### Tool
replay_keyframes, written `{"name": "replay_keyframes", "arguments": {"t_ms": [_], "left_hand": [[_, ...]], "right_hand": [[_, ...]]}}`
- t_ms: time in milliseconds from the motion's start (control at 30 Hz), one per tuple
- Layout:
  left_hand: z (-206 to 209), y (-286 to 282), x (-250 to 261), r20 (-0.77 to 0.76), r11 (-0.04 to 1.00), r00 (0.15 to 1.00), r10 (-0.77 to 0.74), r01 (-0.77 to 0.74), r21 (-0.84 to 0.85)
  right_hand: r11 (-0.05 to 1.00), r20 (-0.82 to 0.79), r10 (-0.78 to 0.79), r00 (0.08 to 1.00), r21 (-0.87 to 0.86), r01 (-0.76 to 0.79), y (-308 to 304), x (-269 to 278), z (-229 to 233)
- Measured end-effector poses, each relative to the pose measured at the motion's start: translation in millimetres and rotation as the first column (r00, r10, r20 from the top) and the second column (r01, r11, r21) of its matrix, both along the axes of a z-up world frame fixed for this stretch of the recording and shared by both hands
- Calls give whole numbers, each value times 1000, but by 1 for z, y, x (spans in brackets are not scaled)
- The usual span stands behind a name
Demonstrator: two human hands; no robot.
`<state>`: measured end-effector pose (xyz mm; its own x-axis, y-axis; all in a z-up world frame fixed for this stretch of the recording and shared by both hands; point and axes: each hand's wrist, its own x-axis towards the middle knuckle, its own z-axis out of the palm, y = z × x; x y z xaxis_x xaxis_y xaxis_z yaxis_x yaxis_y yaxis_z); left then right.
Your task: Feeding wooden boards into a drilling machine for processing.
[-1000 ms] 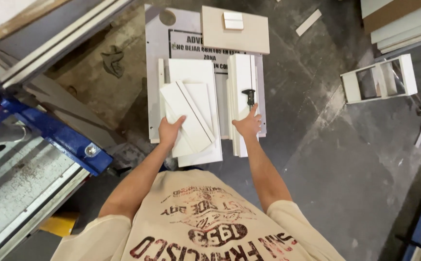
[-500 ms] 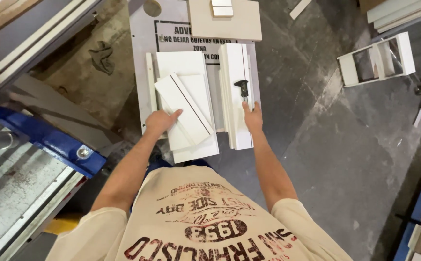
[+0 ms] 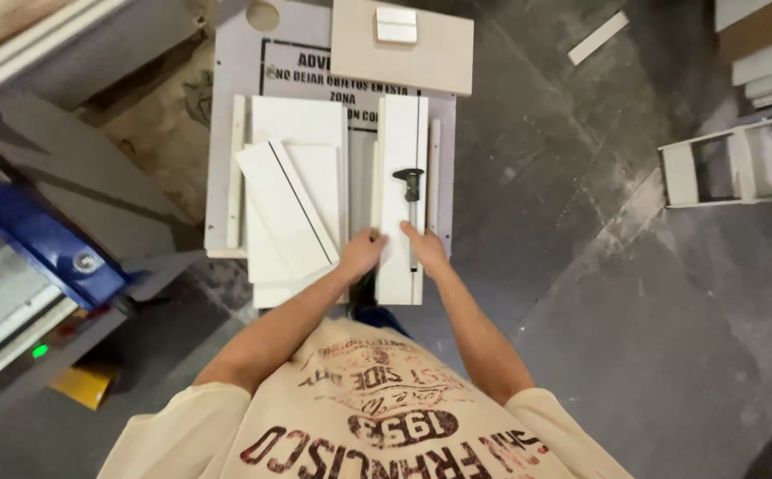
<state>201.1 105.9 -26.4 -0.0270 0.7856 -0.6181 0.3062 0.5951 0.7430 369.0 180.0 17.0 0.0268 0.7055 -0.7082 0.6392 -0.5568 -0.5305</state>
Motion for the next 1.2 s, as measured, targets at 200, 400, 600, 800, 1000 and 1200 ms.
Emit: {"name": "replay_keyframes", "arguments": {"t_ms": [200,400,600,800,1000,1200], "left_hand": [[90,3,35,59,948,947,317,-316,-28],[86,-4,73,-37,951,954,297,-293,94],[108,-4,74,-37,967,998,52,-41,252],[62,37,57,-595,987,797,107,-15,158],[68,47,57,-569,971,790,226,-133,200],[94,-10,11,126,823,864,487,-503,265]], "right_hand": [[997,-81,53,995,-53,-57,3,12,39],[997,-63,44,997,-57,-48,3,37,82],[994,-19,-94,995,57,95,-7,127,55],[984,-28,-164,986,70,166,-15,140,83],[988,-48,-147,988,44,149,-10,129,37],[992,-124,-122,985,29,126,-4,66,49]]}}
